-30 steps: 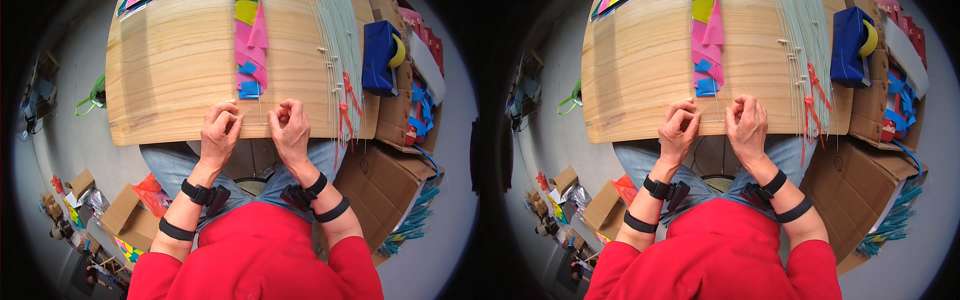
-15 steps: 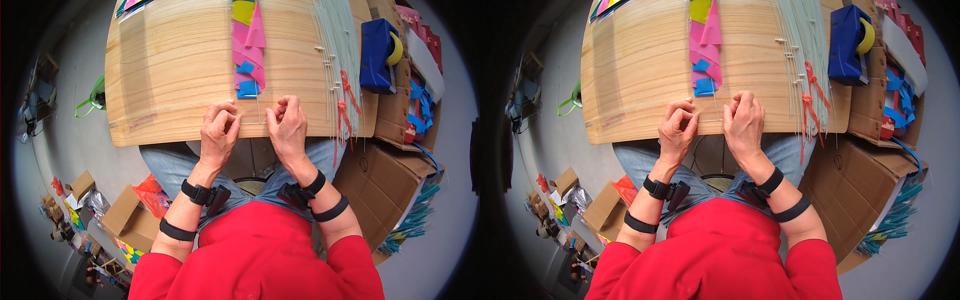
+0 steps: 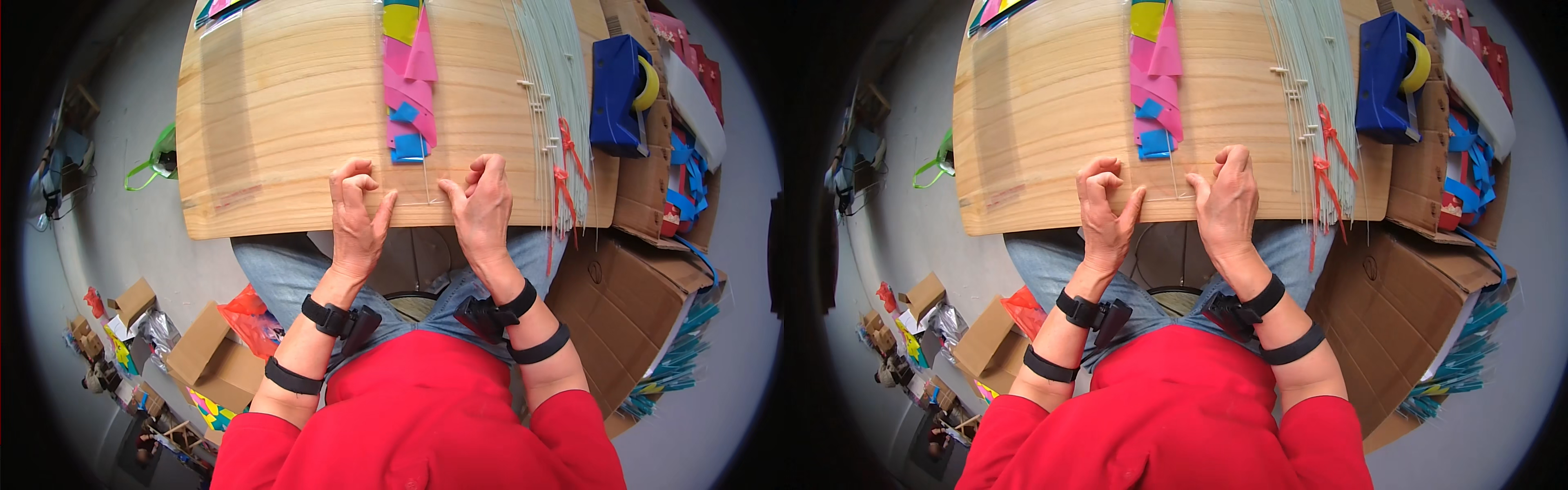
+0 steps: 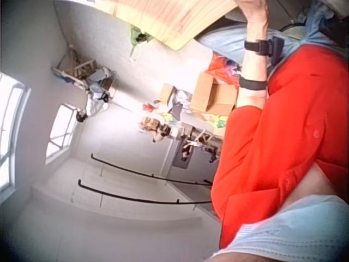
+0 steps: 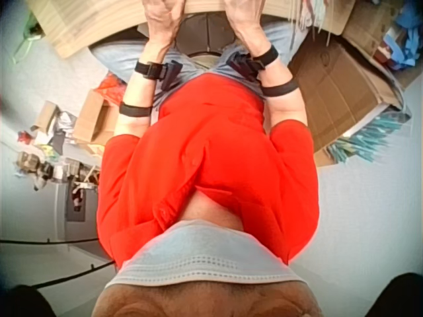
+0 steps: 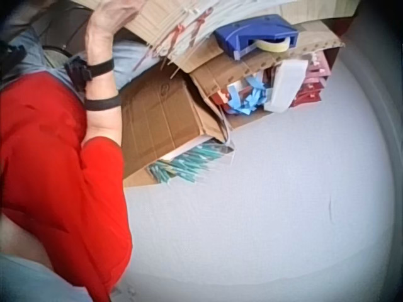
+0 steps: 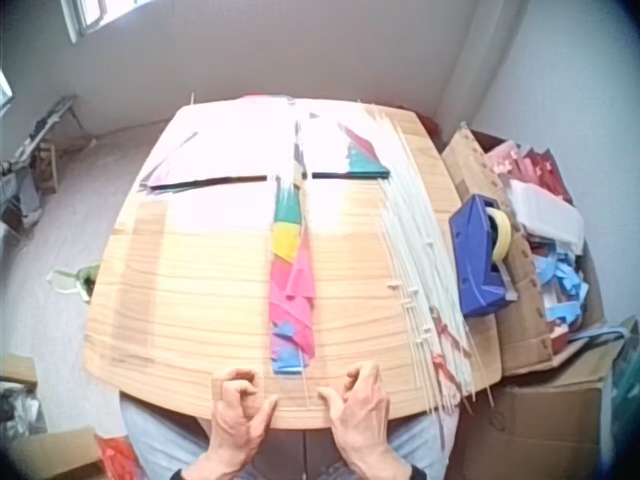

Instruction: The person assembles a Pikachu-themed kite by rolling the fabric around a central spine and securing it with blue tape. They then insert a plastic rod into the kite's tail and place the finished unit into a clear plastic sleeve. Finally, they unfold a new kite from a stack to begin the next assembly.

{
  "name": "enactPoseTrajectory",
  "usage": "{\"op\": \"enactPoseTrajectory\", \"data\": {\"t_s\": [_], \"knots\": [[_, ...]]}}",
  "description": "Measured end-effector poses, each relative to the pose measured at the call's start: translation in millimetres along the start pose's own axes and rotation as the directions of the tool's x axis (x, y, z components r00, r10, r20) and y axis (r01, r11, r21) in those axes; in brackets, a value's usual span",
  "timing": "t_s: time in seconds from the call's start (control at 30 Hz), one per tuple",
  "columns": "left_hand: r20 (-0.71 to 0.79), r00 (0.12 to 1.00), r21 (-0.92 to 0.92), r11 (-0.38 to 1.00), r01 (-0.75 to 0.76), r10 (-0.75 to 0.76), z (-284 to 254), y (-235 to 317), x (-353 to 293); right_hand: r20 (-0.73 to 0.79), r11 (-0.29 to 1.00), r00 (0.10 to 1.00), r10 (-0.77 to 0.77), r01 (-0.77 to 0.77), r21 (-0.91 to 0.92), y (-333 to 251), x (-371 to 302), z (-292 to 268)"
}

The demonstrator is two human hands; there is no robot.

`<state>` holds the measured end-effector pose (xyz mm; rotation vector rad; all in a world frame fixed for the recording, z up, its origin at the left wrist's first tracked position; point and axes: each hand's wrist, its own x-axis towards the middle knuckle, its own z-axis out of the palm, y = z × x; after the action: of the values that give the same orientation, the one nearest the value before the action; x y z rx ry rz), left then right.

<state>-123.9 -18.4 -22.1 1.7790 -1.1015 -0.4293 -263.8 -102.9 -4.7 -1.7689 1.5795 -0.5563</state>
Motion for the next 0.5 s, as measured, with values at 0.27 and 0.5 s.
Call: {"op": "enactPoseTrajectory", "data": {"t_s": [0.27, 0.5], "knots": [[0.367, 0.843, 0.534, 0.653, -0.537, 0.394, -9.7, -5.2, -8.9, 0.028, 1.0, 0.999, 0.023, -0.022, -0.017, 3.3, 1.9, -1.4], [0.62, 0.774, 0.614, 0.535, -0.581, 0.129, -22.0, 0.1, -27.8, 0.026, 1.0, 1.0, -0.006, 0.007, -0.001, 5.8, 0.5, -0.4]]}}
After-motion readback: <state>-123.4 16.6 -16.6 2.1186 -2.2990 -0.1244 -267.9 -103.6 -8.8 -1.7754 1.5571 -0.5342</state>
